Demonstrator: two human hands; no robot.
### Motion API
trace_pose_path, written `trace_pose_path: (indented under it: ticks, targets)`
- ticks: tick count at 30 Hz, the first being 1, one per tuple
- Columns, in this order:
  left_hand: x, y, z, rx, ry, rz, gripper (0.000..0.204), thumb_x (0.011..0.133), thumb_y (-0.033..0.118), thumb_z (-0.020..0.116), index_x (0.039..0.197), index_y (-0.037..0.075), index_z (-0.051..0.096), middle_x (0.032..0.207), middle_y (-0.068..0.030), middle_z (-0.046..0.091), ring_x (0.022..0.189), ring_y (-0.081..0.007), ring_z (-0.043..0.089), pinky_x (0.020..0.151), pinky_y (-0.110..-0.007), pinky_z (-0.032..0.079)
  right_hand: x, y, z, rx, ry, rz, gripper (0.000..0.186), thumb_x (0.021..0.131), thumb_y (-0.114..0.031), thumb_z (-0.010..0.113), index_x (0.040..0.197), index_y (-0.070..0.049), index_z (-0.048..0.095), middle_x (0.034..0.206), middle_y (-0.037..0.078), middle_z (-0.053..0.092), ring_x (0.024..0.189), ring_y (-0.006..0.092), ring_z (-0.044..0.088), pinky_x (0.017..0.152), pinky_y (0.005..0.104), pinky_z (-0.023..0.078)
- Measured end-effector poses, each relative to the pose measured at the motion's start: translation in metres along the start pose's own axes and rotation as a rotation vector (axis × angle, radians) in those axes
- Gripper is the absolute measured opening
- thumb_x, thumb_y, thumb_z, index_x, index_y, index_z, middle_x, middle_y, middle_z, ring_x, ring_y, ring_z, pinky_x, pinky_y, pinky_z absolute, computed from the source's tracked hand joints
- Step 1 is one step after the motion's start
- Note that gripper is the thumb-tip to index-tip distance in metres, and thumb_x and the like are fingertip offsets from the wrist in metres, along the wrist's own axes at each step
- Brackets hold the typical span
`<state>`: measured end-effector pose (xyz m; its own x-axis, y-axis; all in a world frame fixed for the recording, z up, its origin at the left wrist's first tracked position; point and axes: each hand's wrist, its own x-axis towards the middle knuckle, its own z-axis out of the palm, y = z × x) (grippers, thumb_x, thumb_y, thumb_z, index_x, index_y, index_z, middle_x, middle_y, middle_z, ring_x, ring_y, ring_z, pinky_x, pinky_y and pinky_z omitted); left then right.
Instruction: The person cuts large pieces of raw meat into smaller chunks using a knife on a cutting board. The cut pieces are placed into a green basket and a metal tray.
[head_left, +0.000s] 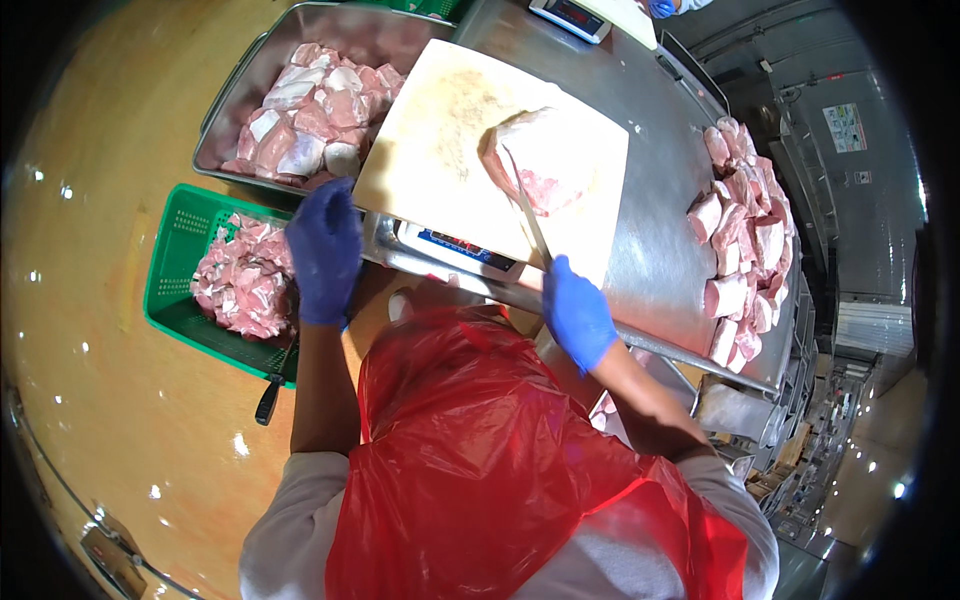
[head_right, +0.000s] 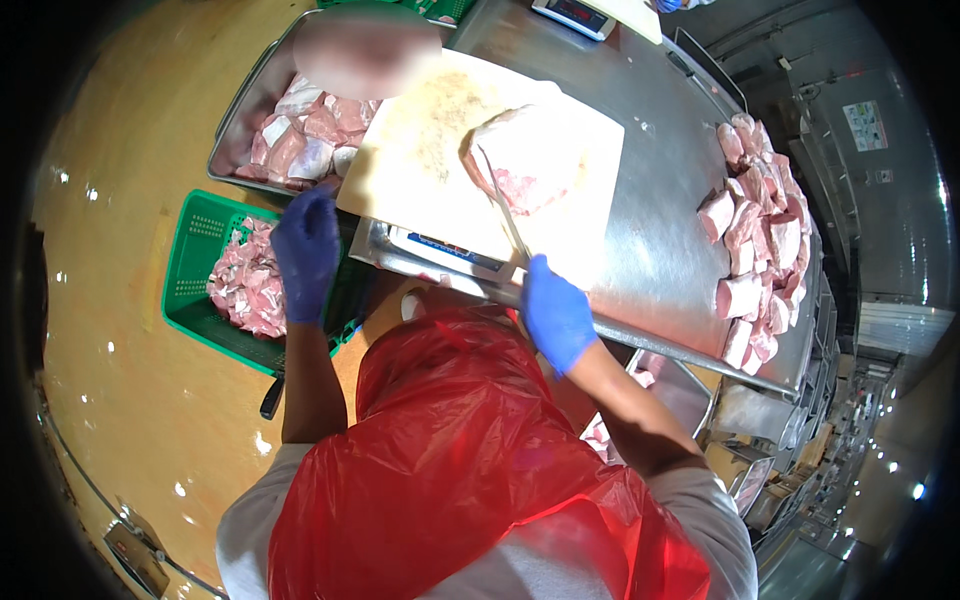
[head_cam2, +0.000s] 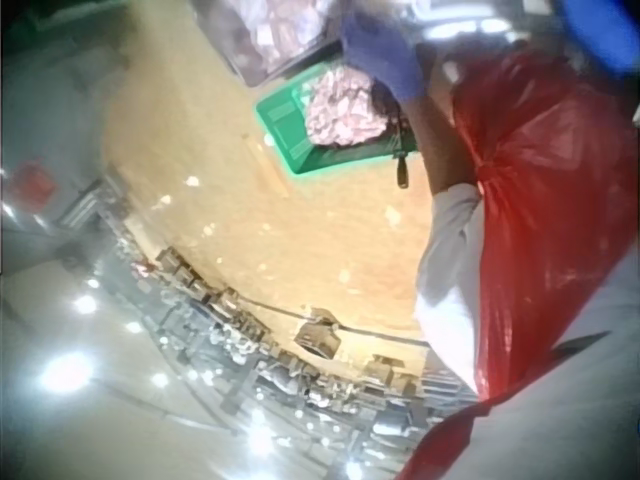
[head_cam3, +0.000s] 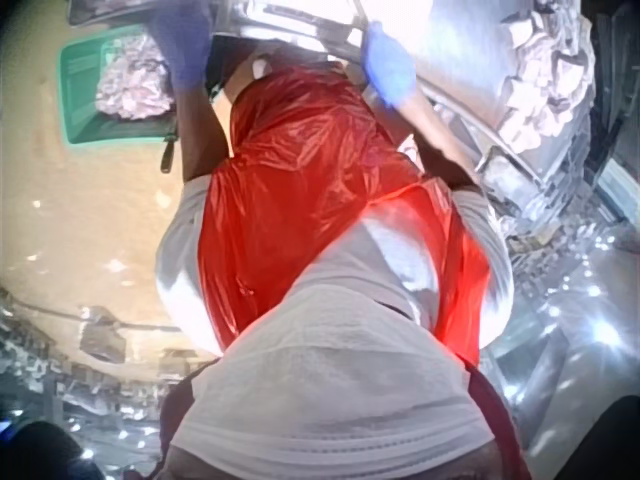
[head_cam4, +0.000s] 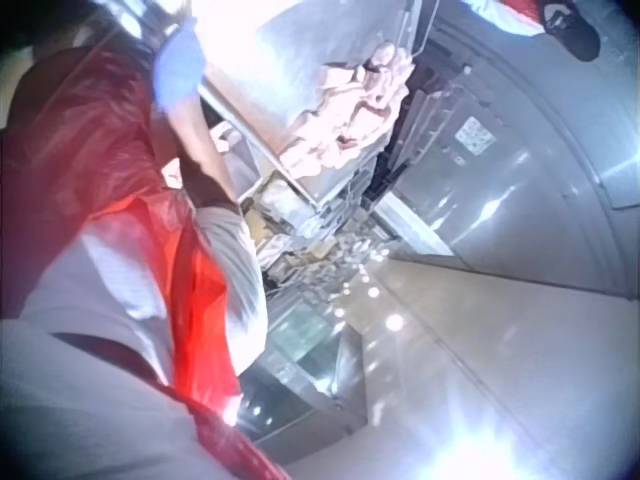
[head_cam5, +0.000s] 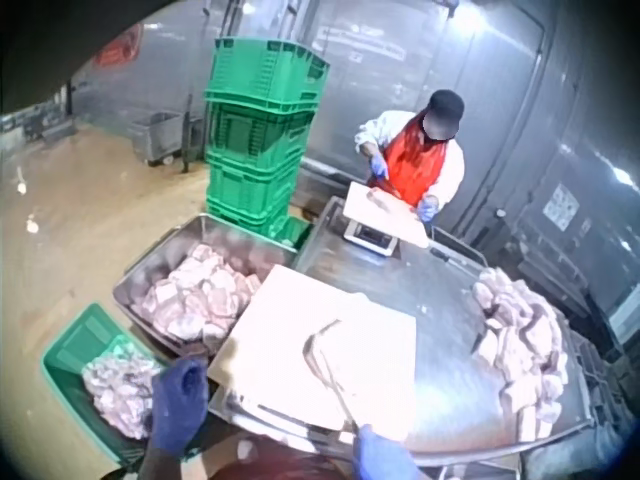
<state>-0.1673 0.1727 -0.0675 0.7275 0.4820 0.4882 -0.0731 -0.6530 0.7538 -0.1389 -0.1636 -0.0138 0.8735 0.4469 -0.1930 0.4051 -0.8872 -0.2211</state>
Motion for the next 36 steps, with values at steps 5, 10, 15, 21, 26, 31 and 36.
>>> trace_pose_path:
  ticks: [5,10,15,21,26,31,36]
  targets:
    - [0.008,0.07,0.057,-0.467,-0.228,-0.168,0.025,0.092,0.007,0.067,0.116,0.001,0.07,0.081,-0.0112,0.066,0.068,-0.0162,0.059,0.066,-0.031,0.051,-0.055,0.009,-0.032,-0.088,-0.144,0.053,0.019,0.1,-0.017,0.055,0.103,0.0,0.047,0.066,0.029,0.062,0.062,0.0507,0.062,0.056,0.0606,0.047]
    - [0.031,0.089,0.127,-0.381,-0.195,-0.015,0.025,0.082,0.007,0.075,0.106,0.003,0.07,0.075,-0.0091,0.062,0.065,-0.0136,0.057,0.063,-0.028,0.049,-0.019,-0.019,-0.047,0.126,0.173,0.068,0.017,0.1,-0.014,0.057,0.098,0.001,0.049,0.067,0.031,0.059,0.064,0.0524,0.06,0.053,0.0579,0.043]
    - [0.043,0.057,0.15,-0.648,-0.287,-0.295,0.01,0.077,-0.001,0.073,0.082,0.002,0.064,0.071,-0.0023,0.062,0.067,-0.0086,0.058,0.06,-0.024,0.047,0.056,-0.041,-0.037,0.21,0.246,0.028,0.022,0.101,-0.018,0.053,0.103,0.004,0.05,0.074,0.034,0.062,0.073,0.0511,0.064,0.064,0.059,0.05]
    - [0.042,0.058,0.147,-0.84,-0.283,-0.469,0.015,0.08,-0.001,0.077,0.078,0.003,0.063,0.07,-0.0015,0.062,0.063,-0.007,0.058,0.058,-0.023,0.047,0.118,-0.063,-0.038,0.114,0.238,0.025,0.025,0.098,-0.017,0.051,0.102,0.007,0.053,0.08,0.031,0.067,0.078,0.0479,0.069,0.07,0.0544,0.055]
    - [0.046,0.049,0.144,-0.728,-0.249,-0.384,0.018,0.078,0.003,0.08,0.076,0.002,0.062,0.069,-0.0022,0.063,0.063,-0.0073,0.058,0.056,-0.025,0.048,0.101,-0.045,-0.01,0.016,0.265,-0.129,0.023,0.098,-0.015,0.05,0.102,0.007,0.051,0.075,0.032,0.065,0.069,0.0478,0.066,0.063,0.0547,0.054]
    - [0.06,0.025,0.107,-0.534,-0.093,-0.123,0.016,0.074,0.001,0.079,0.08,0.001,0.064,0.069,-0.0049,0.064,0.065,-0.0093,0.059,0.057,-0.027,0.05,0.001,-0.028,-0.01,-0.136,-0.064,-0.007,0.018,0.097,-0.01,0.05,0.107,0.005,0.046,0.075,0.03,0.066,0.07,0.0465,0.068,0.062,0.0551,0.054]
    - [0.04,-0.028,0.013,-0.262,-0.102,-0.371,0.015,0.081,0.011,0.072,0.092,0.002,0.069,0.08,-0.0015,0.065,0.073,-0.0098,0.056,0.067,-0.029,0.049,-0.041,-0.015,-0.05,-0.213,-0.152,0.125,0.019,0.099,-0.015,0.054,0.104,0.002,0.048,0.076,0.025,0.068,0.071,0.0438,0.069,0.061,0.055,0.053]
